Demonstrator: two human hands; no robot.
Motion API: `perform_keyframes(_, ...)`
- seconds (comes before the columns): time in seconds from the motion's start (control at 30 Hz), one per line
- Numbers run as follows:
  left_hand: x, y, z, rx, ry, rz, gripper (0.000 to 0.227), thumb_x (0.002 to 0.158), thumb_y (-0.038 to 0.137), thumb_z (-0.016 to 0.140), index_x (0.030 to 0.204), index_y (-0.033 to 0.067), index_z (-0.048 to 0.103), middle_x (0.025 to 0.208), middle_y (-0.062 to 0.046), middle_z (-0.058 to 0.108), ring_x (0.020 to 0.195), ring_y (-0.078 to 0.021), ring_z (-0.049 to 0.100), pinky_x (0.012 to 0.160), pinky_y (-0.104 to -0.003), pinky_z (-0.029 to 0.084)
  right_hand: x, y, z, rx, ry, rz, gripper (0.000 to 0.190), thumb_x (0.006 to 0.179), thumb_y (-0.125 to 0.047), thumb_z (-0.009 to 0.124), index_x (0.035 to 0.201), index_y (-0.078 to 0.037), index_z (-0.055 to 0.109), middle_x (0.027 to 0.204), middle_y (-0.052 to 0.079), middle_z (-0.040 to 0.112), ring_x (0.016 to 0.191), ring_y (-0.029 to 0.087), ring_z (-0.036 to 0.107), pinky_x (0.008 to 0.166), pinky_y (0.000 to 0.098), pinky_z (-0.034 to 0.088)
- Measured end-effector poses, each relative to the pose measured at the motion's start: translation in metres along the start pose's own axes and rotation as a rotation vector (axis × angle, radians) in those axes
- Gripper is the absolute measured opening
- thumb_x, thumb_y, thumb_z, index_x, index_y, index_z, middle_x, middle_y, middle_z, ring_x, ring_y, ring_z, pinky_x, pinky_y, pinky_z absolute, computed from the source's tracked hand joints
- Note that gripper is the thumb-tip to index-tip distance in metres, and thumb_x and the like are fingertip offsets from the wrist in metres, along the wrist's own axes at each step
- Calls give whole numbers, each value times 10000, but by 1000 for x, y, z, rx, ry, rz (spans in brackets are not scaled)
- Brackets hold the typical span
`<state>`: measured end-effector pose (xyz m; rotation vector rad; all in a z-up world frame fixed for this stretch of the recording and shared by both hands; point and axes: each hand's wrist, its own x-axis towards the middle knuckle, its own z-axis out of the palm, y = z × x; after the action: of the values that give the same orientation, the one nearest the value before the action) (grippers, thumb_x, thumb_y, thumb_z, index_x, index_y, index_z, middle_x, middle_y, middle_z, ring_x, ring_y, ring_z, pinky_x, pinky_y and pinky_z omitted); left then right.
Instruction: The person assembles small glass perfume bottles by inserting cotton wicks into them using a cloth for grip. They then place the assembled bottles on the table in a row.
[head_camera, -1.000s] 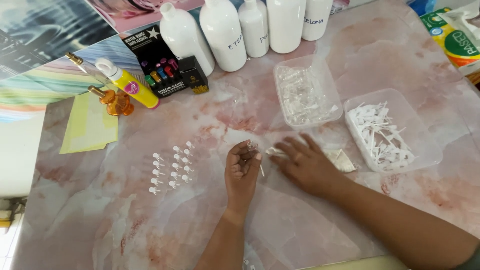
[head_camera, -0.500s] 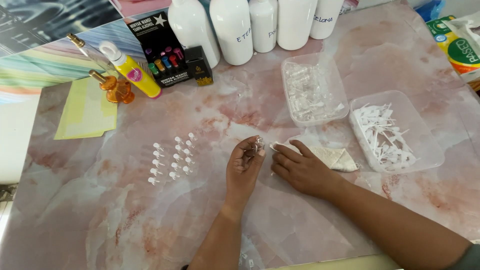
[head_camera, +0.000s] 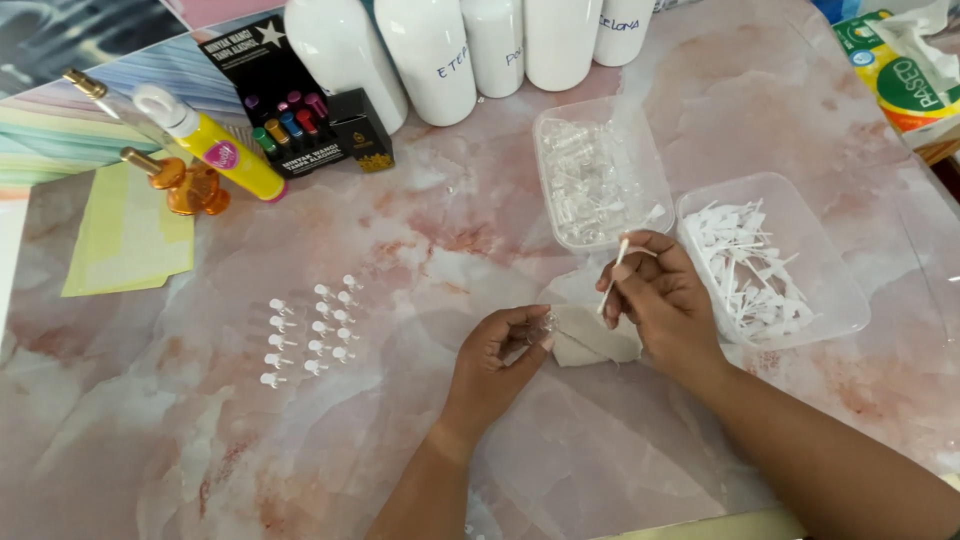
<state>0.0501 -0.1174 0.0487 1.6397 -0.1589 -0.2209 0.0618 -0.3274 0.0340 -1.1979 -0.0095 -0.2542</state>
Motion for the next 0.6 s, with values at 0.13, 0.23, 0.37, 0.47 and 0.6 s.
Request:
perform_keyframes(0.13,3,-3,-1,47,-33,4,359,865,68,807,1218,83,745,988,-70,702,932,-146,675,905,-326,600,-6,2,5,-49,-10,-67,508,960,69,615,1445,32,468,900,184,665,664,194,701,565,328,627)
perform_keyframes(0.23,4,-6,0,30,-66,52,359,888,46,778,1242,68,729,1013,-104,704,961,-169,670,929,-349,596,-12,8,4,-113,-77,-165,486,956,75,619,1414,93,455,871,201,710,698,195,727,589,287,623)
perform_keyframes(0.37,2,-9,3,24,-102,49,376,896,62,778,1263,38,703,1017,-116,698,971,-179,670,946,-373,590,-19,14,10,-286,-100,-275,378,872,74,730,1219,113,584,815,215,764,653,199,740,595,299,626)
perform_keyframes(0.47,2,-7,2,27,-104,35,394,890,94,796,1265,28,697,1026,-125,707,973,-177,671,959,-378,586,-18,2,17,-419,-136,-369,216,880,54,732,1092,81,702,846,169,782,687,182,741,643,301,622)
perform_keyframes(0.6,0,-12,3,44,-6,150,388,841,63,842,1209,17,727,1012,-129,718,968,-187,689,937,-378,598,-18,2,9,-517,-200,-414,222,905,29,711,1119,57,763,877,143,742,745,180,725,660,290,590)
